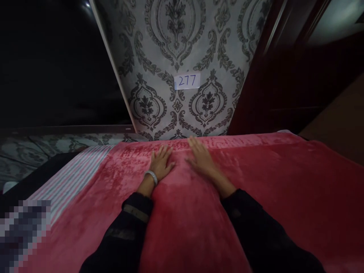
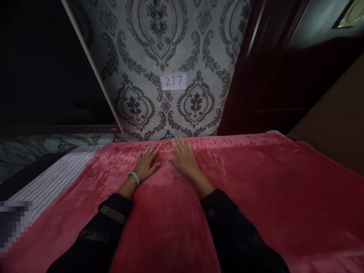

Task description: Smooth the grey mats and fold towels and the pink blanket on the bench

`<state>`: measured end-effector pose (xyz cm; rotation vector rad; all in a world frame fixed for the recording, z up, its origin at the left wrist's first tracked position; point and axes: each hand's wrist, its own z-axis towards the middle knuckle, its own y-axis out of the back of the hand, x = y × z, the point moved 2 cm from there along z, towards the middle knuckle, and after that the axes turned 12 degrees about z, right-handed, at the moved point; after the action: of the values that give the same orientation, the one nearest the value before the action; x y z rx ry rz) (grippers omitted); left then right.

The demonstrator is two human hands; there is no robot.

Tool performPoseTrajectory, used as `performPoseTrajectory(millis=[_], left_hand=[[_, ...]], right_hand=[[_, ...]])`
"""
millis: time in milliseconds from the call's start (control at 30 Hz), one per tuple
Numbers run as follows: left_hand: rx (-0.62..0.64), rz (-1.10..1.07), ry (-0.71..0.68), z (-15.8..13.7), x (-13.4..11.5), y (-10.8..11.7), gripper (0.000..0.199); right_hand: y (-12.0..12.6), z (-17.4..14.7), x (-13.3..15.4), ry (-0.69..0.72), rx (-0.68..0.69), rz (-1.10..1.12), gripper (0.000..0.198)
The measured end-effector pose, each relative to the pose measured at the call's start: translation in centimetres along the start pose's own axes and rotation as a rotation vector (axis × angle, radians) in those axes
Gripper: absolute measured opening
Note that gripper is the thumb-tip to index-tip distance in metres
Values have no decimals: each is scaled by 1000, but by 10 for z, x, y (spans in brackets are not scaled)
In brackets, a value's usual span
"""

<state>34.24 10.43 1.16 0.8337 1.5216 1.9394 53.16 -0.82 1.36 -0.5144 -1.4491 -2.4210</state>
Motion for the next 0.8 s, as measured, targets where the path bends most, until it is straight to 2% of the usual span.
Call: performPoseTrajectory(millis=[100, 233, 467, 567, 633, 700, 800], left_hand=[[137, -1, -100, 1, -5, -6, 67], [155, 8, -88, 4, -4, -11, 68], [160, 7, -3, 4, -1, -13, 68], [196, -27, 55, 5, 7, -6, 67], [214, -67, 89, 5, 15, 5, 65], [175, -107, 110, 3, 21, 18, 60], [83, -114, 69, -12, 16, 31, 56]], right_hand=[[-23, -9, 10, -21, 261, -84, 72], [-33, -14, 8, -150, 335, -165, 78], [-13, -14, -5, -314, 372, -187, 73], [7, -15, -8, -391, 457, -165, 70], [21, -13, 2, -436, 471, -172, 69], [28, -8, 26, -376, 428, -180, 67], [15, -2, 76, -105, 358, -136, 62]])
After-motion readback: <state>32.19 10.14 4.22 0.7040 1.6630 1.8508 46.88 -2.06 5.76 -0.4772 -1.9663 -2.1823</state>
